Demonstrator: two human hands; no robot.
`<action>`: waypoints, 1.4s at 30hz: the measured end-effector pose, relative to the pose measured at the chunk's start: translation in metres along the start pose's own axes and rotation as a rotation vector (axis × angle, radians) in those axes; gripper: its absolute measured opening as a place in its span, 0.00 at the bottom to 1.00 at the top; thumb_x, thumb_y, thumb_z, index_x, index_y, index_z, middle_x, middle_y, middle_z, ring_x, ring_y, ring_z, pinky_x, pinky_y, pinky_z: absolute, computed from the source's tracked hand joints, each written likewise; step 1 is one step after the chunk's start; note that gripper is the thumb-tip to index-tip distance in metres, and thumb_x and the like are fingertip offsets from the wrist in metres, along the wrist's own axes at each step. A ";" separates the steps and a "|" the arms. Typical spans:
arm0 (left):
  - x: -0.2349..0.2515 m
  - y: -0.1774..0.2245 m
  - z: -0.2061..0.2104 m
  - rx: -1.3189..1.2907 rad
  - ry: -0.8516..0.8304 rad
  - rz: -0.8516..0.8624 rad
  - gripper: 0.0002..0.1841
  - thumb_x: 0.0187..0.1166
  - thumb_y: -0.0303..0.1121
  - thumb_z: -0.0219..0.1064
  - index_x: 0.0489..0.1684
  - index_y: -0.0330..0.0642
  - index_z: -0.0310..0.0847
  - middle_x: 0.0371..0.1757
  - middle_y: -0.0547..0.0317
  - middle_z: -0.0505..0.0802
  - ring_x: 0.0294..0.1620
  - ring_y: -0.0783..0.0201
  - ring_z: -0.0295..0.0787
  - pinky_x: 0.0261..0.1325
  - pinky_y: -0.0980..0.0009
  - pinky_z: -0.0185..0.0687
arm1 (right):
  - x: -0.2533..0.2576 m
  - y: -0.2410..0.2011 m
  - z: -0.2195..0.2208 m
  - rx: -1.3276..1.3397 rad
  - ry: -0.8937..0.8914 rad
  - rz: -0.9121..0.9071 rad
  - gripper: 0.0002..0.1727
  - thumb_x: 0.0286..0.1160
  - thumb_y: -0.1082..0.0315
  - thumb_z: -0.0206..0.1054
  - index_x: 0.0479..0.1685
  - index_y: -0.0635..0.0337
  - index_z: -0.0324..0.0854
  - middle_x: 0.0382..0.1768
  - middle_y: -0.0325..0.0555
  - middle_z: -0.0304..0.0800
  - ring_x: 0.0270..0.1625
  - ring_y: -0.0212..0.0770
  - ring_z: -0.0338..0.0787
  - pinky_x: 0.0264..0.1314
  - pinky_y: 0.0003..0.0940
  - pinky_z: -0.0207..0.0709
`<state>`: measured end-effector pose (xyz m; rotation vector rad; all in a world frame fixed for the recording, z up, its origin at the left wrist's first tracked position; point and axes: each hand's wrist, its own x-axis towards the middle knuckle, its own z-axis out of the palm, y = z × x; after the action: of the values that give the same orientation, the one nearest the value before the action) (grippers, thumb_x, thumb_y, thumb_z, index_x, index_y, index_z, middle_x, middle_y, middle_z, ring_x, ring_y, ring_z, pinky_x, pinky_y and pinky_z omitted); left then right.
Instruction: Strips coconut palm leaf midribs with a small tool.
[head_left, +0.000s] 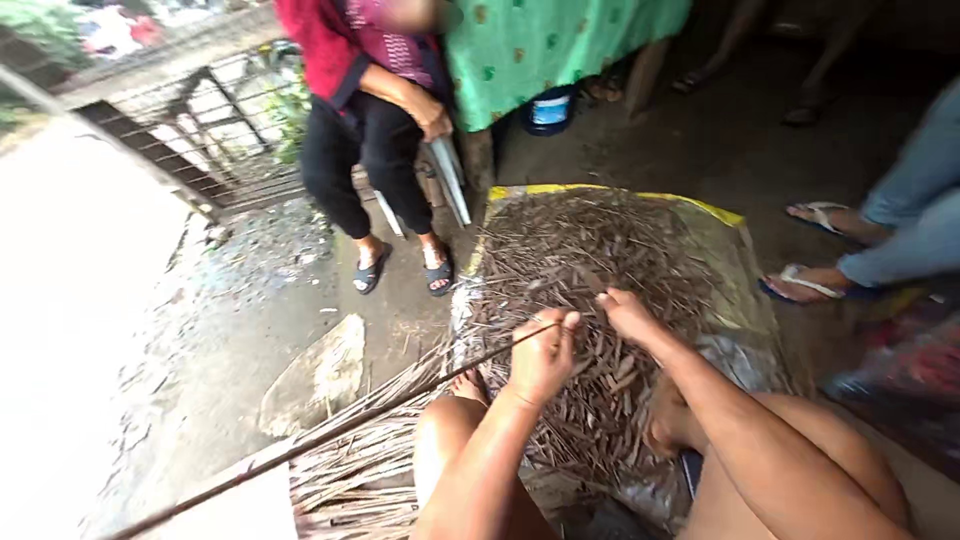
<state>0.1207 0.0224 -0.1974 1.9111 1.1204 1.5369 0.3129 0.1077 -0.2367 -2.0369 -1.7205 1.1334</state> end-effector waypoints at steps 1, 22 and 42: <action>0.001 0.002 -0.001 -0.010 0.040 0.026 0.17 0.88 0.26 0.54 0.37 0.22 0.88 0.34 0.43 0.95 0.34 0.59 0.96 0.45 0.64 0.93 | 0.005 0.003 0.003 0.080 0.022 0.059 0.24 0.98 0.61 0.41 0.66 0.71 0.76 0.45 0.62 0.81 0.43 0.52 0.82 0.50 0.51 0.76; 0.004 -0.007 -0.020 0.038 0.131 0.057 0.20 0.93 0.31 0.51 0.41 0.26 0.87 0.37 0.49 0.96 0.37 0.66 0.96 0.47 0.68 0.93 | -0.064 -0.048 0.000 0.203 0.031 -0.451 0.21 0.94 0.63 0.48 0.52 0.68 0.85 0.36 0.55 0.87 0.40 0.48 0.87 0.49 0.52 0.79; 0.015 -0.005 0.012 0.126 -0.388 -0.139 0.21 0.89 0.38 0.56 0.27 0.34 0.84 0.17 0.59 0.82 0.19 0.66 0.80 0.29 0.64 0.79 | -0.097 -0.023 -0.050 0.649 -0.062 -0.535 0.11 0.81 0.71 0.62 0.54 0.62 0.85 0.17 0.29 0.71 0.14 0.20 0.66 0.18 0.15 0.62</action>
<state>0.1318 0.0391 -0.1957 2.0504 1.1629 0.9860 0.3296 0.0398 -0.1506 -1.0899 -1.5090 1.3299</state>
